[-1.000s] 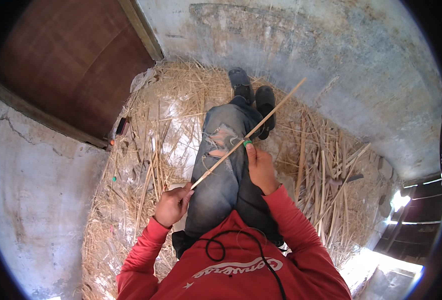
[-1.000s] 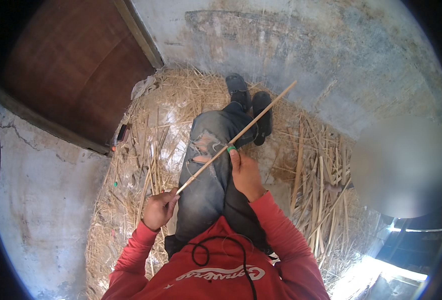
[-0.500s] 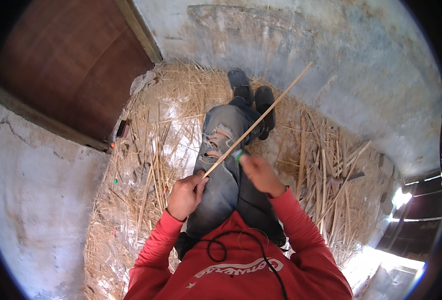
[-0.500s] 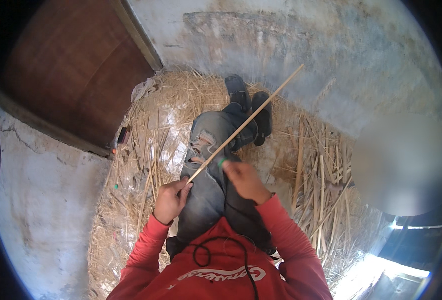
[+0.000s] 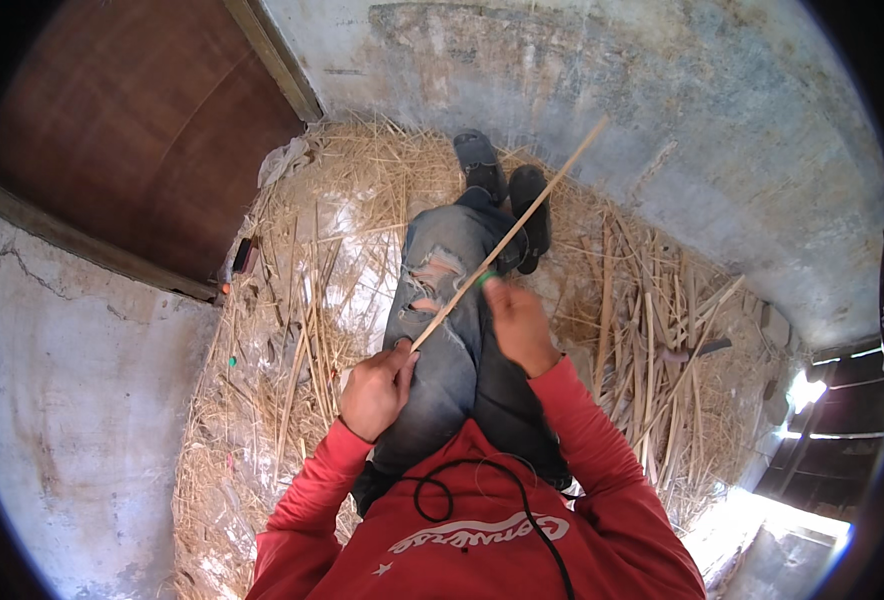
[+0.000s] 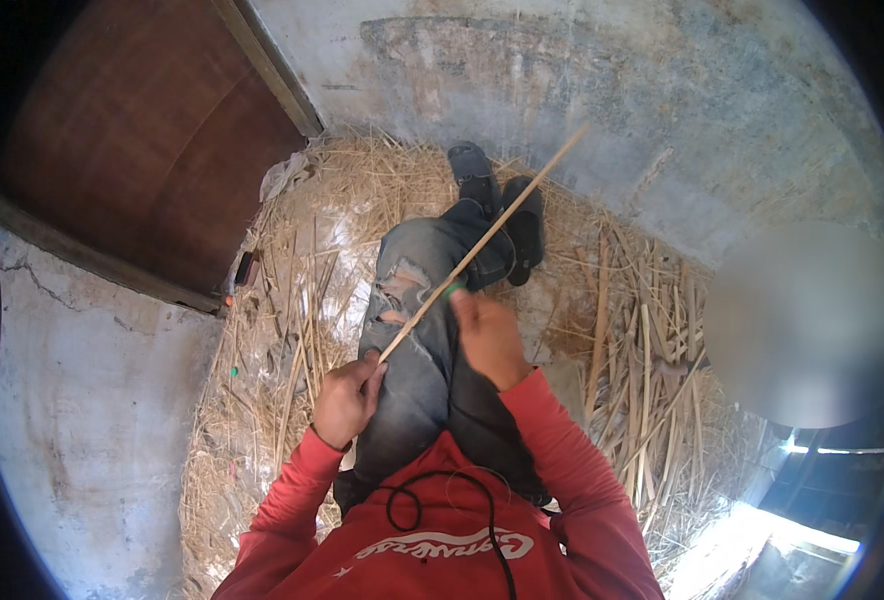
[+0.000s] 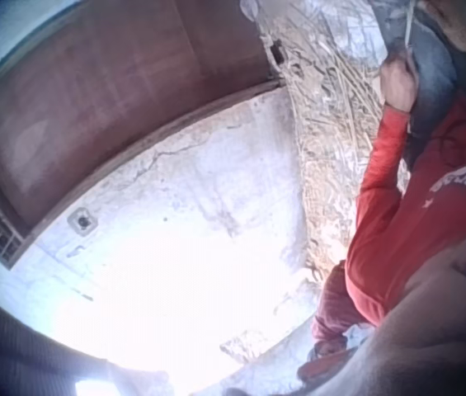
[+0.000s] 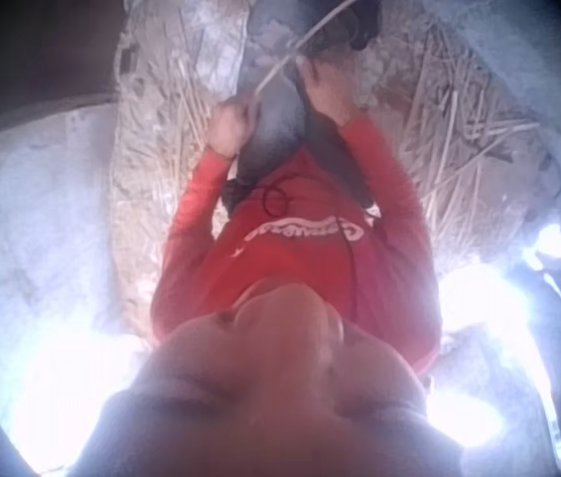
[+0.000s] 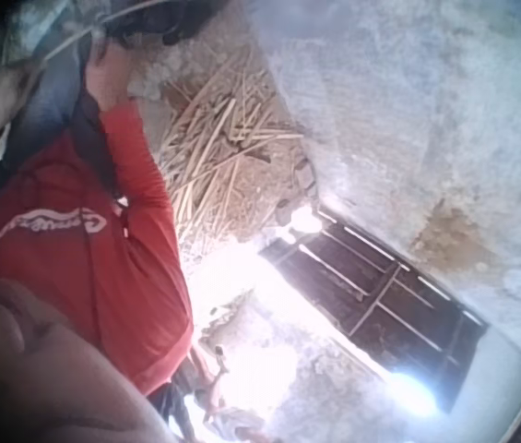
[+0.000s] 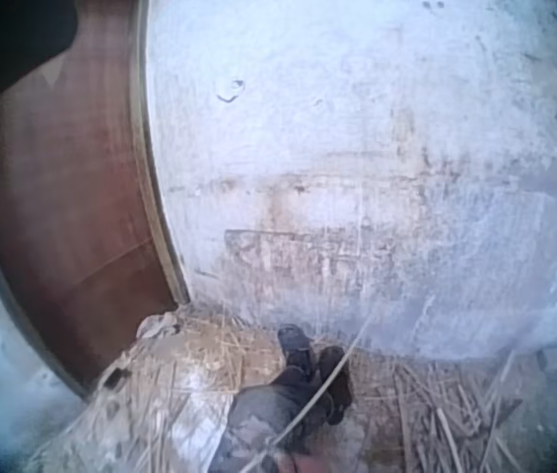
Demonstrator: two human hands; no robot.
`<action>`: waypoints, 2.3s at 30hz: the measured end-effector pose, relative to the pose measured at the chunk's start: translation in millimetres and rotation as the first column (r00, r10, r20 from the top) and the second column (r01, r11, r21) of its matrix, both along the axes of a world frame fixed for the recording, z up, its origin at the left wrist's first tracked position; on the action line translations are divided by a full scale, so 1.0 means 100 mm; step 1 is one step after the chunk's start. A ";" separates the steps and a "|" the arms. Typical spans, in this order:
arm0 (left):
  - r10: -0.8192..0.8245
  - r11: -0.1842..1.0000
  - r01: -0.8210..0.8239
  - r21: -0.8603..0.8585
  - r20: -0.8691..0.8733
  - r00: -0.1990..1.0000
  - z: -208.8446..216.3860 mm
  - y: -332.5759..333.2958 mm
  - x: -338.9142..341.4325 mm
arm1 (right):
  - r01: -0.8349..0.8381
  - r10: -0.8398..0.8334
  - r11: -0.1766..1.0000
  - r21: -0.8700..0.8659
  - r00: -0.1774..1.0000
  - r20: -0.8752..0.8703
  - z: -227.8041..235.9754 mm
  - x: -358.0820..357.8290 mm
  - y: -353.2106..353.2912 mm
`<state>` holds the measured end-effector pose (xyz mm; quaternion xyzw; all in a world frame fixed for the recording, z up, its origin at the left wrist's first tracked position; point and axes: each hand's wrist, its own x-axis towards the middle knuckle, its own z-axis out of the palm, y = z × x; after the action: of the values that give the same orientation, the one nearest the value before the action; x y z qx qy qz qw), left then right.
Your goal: The person strips a long bamboo stalk using a small green tool, pulling it along the length of the stalk multiple times while sitting on a straw-covered floor.
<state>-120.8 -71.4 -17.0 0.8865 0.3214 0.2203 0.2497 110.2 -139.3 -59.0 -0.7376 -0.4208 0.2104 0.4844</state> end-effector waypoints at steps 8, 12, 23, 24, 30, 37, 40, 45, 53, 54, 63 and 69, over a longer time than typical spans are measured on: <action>0.006 1.000 -0.006 -0.018 0.005 1.000 -0.04 0.05 -0.01 | -0.273 0.272 0.962 -0.015 0.960 -0.066 -0.03 -0.19 -0.16; 0.031 0.996 -0.034 0.085 0.034 0.999 -0.12 0.02 -0.06 | 0.018 -0.019 0.999 0.030 1.000 0.018 0.06 0.05 -0.21; 0.090 0.983 -0.074 0.170 -0.085 0.992 -0.12 -0.06 -0.01 | -0.062 0.067 0.994 -0.090 0.996 0.062 0.04 -0.27 -0.15; 0.084 0.984 -0.073 0.164 -0.066 0.994 -0.15 -0.04 -0.01 | -0.077 0.080 0.993 -0.086 0.996 0.030 0.00 -0.31 -0.17; 0.045 0.994 -0.042 0.103 -0.031 0.999 -0.11 -0.03 -0.05 | -0.315 0.300 0.946 -0.072 0.938 -0.173 0.09 0.03 -0.18; 0.056 0.991 -0.051 0.123 -0.037 0.998 -0.10 -0.04 -0.02 | -0.199 0.199 0.980 0.023 0.959 -0.200 -0.04 -0.09 -0.17; 0.073 0.991 -0.067 0.115 -0.045 0.996 -0.11 -0.04 -0.01 | -0.071 0.077 0.991 0.110 0.996 -0.045 -0.13 -0.32 -0.17; 0.044 0.999 -0.043 -0.010 0.059 0.997 -0.14 -0.01 -0.03 | -0.478 0.339 0.877 -0.040 0.676 -0.654 0.15 0.02 -0.18; 0.068 0.989 -0.062 0.131 -0.038 0.997 -0.04 -0.09 -0.05 | -0.210 0.239 0.971 0.114 0.860 -0.451 0.34 0.22 -0.23; 0.083 0.981 -0.066 0.182 -0.085 0.993 -0.01 -0.13 -0.04 | -0.172 0.205 0.976 0.136 0.935 -0.288 0.39 0.16 -0.19; 0.065 0.977 -0.040 0.209 -0.115 0.991 -0.06 -0.11 0.01 | -0.282 0.245 0.946 0.162 0.945 0.215 0.44 -0.13 -0.19; 0.049 0.969 -0.046 -0.243 0.005 0.999 0.05 0.01 0.02 | -0.416 0.430 0.887 0.202 0.902 -0.031 0.49 -0.17 -0.40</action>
<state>-118.9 -70.6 -11.8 0.8402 0.3656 0.1901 0.3525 93.4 -179.2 -9.5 -0.5698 -0.5711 0.2970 0.5108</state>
